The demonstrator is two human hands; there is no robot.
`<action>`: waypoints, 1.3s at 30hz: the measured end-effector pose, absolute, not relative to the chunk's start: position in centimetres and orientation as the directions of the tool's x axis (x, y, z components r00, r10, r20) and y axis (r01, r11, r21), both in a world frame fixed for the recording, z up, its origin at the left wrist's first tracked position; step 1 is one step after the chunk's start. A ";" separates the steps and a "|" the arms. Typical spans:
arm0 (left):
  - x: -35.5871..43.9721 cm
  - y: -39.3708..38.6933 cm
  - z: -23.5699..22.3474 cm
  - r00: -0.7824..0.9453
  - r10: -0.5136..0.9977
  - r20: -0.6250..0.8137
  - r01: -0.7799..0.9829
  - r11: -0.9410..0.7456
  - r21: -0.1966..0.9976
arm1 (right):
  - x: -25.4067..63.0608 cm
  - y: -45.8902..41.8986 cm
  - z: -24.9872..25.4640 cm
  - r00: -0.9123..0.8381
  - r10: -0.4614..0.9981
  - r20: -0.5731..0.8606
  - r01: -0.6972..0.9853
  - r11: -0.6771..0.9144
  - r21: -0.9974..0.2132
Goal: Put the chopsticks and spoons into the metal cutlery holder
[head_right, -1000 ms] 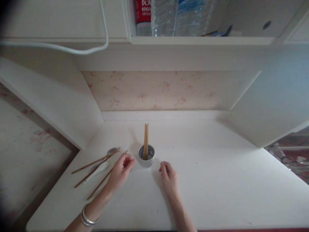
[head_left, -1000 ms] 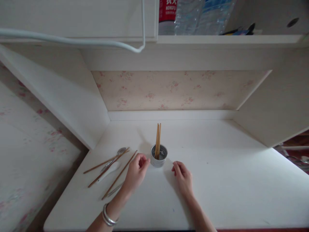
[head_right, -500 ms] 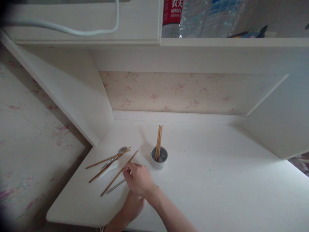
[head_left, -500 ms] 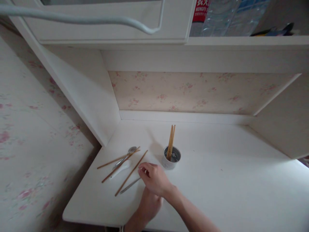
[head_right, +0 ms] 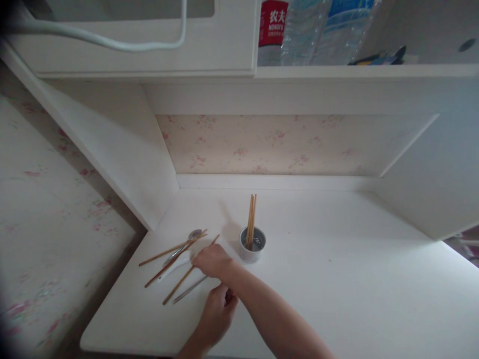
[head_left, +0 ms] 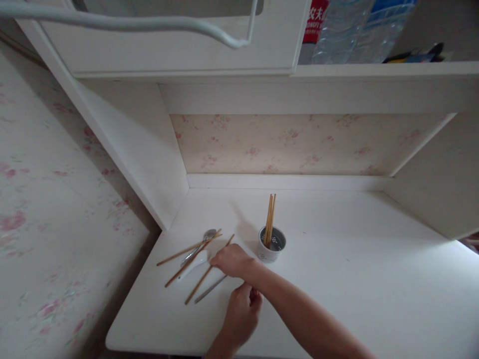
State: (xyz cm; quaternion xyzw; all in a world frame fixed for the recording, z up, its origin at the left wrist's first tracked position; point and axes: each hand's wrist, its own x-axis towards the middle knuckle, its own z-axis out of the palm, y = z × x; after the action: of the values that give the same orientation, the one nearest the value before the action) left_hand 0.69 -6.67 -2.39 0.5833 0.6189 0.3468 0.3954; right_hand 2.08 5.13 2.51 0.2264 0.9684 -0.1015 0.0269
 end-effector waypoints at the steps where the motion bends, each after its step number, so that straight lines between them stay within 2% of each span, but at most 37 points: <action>1: 0.7 -6.7 -2.2 -0.001 0.997 -0.081 0.448 0.073 0.891 | 2.3 5.2 2.5 -0.900 0.426 -0.091 0.436 0.883 -0.177; 5: 0.8 -6.9 -1.8 0.016 0.998 -0.058 0.418 0.046 0.907 | 3.7 5.3 3.1 -0.892 0.451 -0.043 0.452 0.879 -0.153; 8: 0.8 -7.0 -1.7 0.009 0.999 -0.045 0.414 0.037 0.909 | 5.4 4.7 4.8 -0.852 0.521 0.048 0.502 0.840 -0.206; 11: 0.8 -6.9 -2.1 -0.001 0.999 -0.040 0.468 0.036 0.883 | 7.3 3.4 7.0 -0.773 0.610 0.174 0.495 0.751 -0.436; 14: 0.9 -6.9 -2.6 0.005 1.000 -0.017 0.507 0.012 0.862 | 8.9 2.2 8.8 -0.631 0.714 0.304 0.327 0.601 -0.730; 18: 0.9 -6.9 -2.9 0.057 0.998 -0.013 0.529 -0.019 0.849 | 11.0 2.4 10.0 -0.380 0.841 0.385 0.059 0.438 -0.897; 22: 0.9 -6.8 -3.0 0.059 0.998 -0.019 0.542 -0.016 0.840 | 13.4 5.0 11.0 -0.107 0.926 0.362 -0.154 0.344 -0.926; 27: 1.0 -6.8 -2.9 0.058 0.998 -0.037 0.558 -0.002 0.830 | 16.1 8.6 11.3 0.128 0.960 0.249 -0.123 0.264 -0.957; 35: 1.1 -6.7 -2.5 0.065 0.995 -0.072 0.569 0.022 0.822 | 16.6 10.3 6.8 0.111 0.983 0.146 -0.006 0.147 -0.989; 39: 1.1 -6.8 -2.5 0.059 0.995 -0.075 0.563 0.029 0.826 | 16.3 10.3 5.3 0.093 0.981 0.170 0.127 0.157 -0.979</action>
State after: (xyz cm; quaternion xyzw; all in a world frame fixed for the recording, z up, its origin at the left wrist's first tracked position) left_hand 1.06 -6.80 -2.46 0.6303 0.6180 0.2975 0.3638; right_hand 16.27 10.28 5.31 0.5113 0.5418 -0.3998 -0.5340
